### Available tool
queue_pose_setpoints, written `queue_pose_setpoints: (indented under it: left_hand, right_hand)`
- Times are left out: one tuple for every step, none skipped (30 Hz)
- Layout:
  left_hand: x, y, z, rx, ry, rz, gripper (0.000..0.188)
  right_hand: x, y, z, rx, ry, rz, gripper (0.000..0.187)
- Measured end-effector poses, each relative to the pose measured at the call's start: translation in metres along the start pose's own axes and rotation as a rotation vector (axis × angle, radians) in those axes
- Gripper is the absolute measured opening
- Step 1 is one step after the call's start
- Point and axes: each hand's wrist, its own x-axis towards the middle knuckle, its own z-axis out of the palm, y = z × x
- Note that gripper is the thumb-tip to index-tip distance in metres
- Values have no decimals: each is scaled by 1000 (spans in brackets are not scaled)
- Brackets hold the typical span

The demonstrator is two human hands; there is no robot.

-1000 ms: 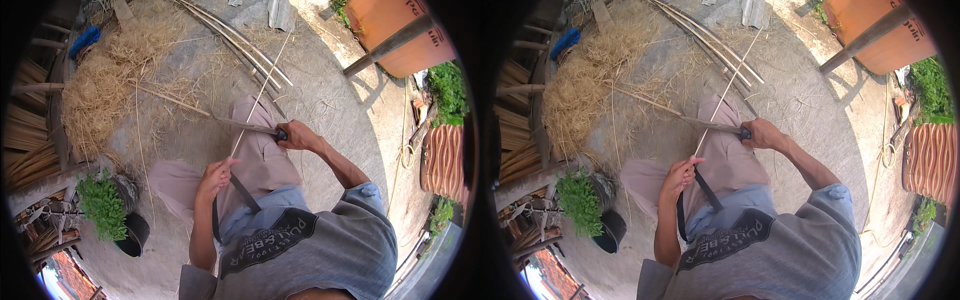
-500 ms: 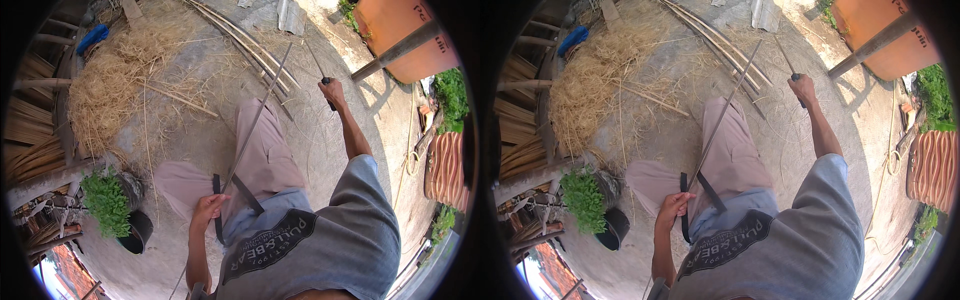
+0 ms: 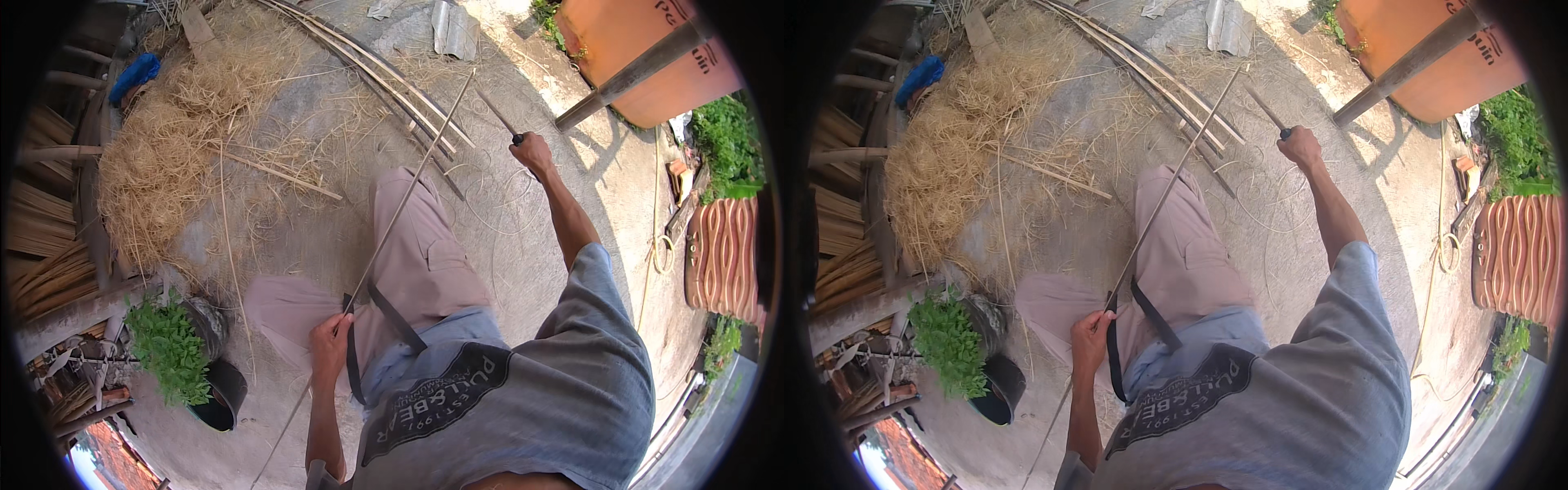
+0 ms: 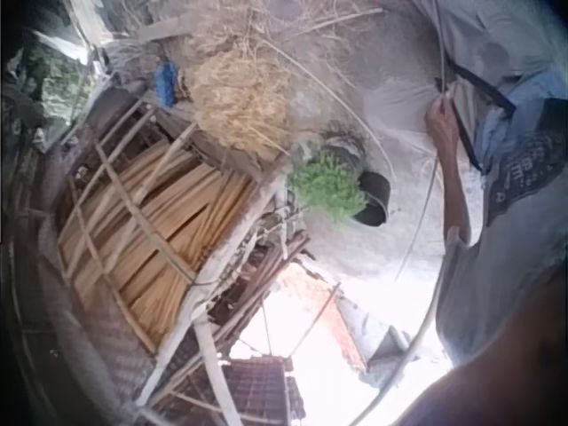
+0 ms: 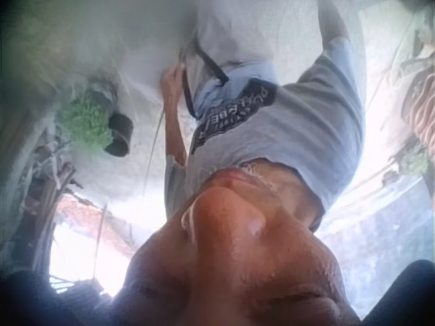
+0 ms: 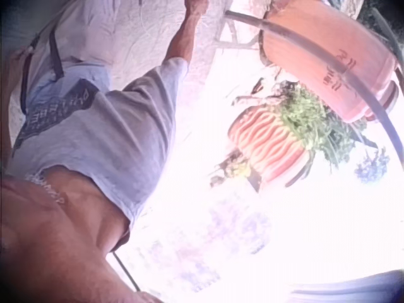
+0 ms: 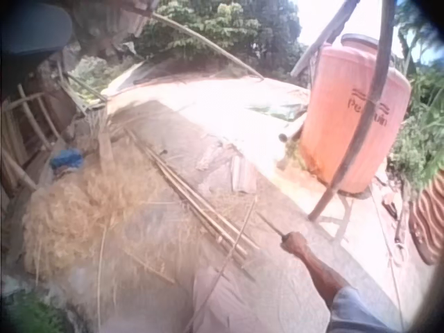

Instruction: The person sits on the ground and uses a knife to shave and smooth thin bamboo strips. They repeatedly scrape the knife along the length of the strips to remove fibers and refine the surface, then place the finished pieces aside.

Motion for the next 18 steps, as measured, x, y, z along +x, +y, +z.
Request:
queue_pose_setpoints:
  left_hand:
    - [-6, -9, -9, -34, -23, -13, 26]
    - [-12, -11, -18, -56, -56, -76, 26]
    - [-20, -10, -27, -79, -89, -138, 27]
    - [-26, -7, -33, -103, -123, -200, 27]
    - [-28, -5, -36, -122, -131, -199, 27]
    - [-30, -2, -38, -140, -141, -196, 27]
    - [-29, 2, -41, -160, -152, -184, 27]
    - [-28, 6, -43, -160, -156, -200, 27]
    - [-29, 10, -46, -159, -153, -220, 27]
    - [-32, 14, -49, -156, -138, -246, 27]
    - [-33, 19, -53, -153, -143, -231, 27]
    - [-35, 26, -58, -148, -134, -214, 26]
    - [-36, 31, -63, -140, -109, -197, 25]
    - [-38, 32, -69, -130, -84, -168, 27]
    - [-38, 37, -72, -95, -52, -165, 28]
    - [-35, 41, -72, -67, -37, -157, 29]
    - [-31, 46, -70, -39, -30, -153, 30]
    - [-30, 56, -70, -30, 4, -130, 30]
  right_hand:
    - [17, 10, 3, -2, 78, 58, 41]
    - [18, 12, 11, 26, 91, 64, 43]
    - [19, 15, 18, 53, 105, 71, 44]
    - [17, 16, 26, 80, 119, 77, 46]
    - [13, 11, 39, 98, 63, 55, 49]
    - [4, 11, 53, 104, 21, 92, 49]
    - [0, 17, 73, 112, -12, 132, 50]
    - [-5, 25, 97, 80, 42, 115, 50]
    - [-12, 30, 117, 52, 93, 93, 50]
    - [-22, 26, 129, 93, 19, 112, 51]
    - [-33, 21, 137, 137, -51, 129, 52]
    - [-43, 17, 141, 105, -75, 128, 58]
    - [-49, 7, 140, 81, -99, 114, 64]
    - [-58, -11, 135, 119, -65, 93, 68]
    - [-64, -24, 127, 150, -30, 81, 74]
    - [-58, -27, 124, 238, 110, -54, 72]
    - [-55, -36, 115, 322, 247, -182, 72]
    - [-49, -50, 107, 366, 302, -265, 69]
